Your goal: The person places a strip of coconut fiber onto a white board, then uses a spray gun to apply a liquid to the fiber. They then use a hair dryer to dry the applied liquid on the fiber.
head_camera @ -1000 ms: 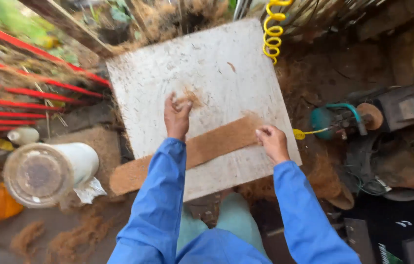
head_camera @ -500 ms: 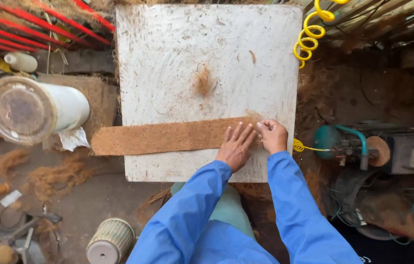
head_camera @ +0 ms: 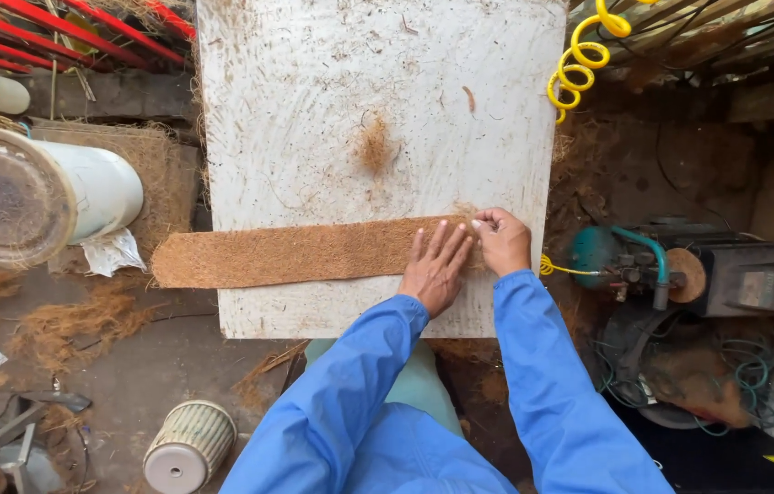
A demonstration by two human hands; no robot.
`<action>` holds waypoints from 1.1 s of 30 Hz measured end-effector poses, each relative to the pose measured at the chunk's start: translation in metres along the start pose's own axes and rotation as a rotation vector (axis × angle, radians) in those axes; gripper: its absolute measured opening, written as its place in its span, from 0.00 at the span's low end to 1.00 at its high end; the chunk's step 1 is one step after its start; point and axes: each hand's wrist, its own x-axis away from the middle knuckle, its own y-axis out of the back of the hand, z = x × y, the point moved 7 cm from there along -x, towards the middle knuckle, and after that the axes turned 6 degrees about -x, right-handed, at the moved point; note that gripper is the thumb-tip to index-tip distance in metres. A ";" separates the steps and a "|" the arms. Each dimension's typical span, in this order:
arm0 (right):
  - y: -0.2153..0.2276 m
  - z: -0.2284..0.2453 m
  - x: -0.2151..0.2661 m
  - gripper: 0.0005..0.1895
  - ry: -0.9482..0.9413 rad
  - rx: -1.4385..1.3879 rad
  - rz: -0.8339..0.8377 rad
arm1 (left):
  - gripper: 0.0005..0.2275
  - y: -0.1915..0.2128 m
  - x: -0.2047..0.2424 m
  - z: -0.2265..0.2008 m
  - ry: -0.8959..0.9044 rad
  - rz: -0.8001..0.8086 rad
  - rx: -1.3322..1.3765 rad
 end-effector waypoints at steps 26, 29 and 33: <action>0.009 0.014 0.089 0.20 0.218 0.248 -0.418 | 0.14 0.054 -0.033 0.076 0.025 -0.487 0.197; 0.022 0.047 0.099 0.16 0.352 0.197 -0.486 | 0.17 0.089 -0.022 0.125 0.200 -0.723 0.200; 0.011 0.106 0.076 0.12 0.301 -0.012 -0.330 | 0.24 0.112 -0.034 0.187 0.471 -0.469 0.296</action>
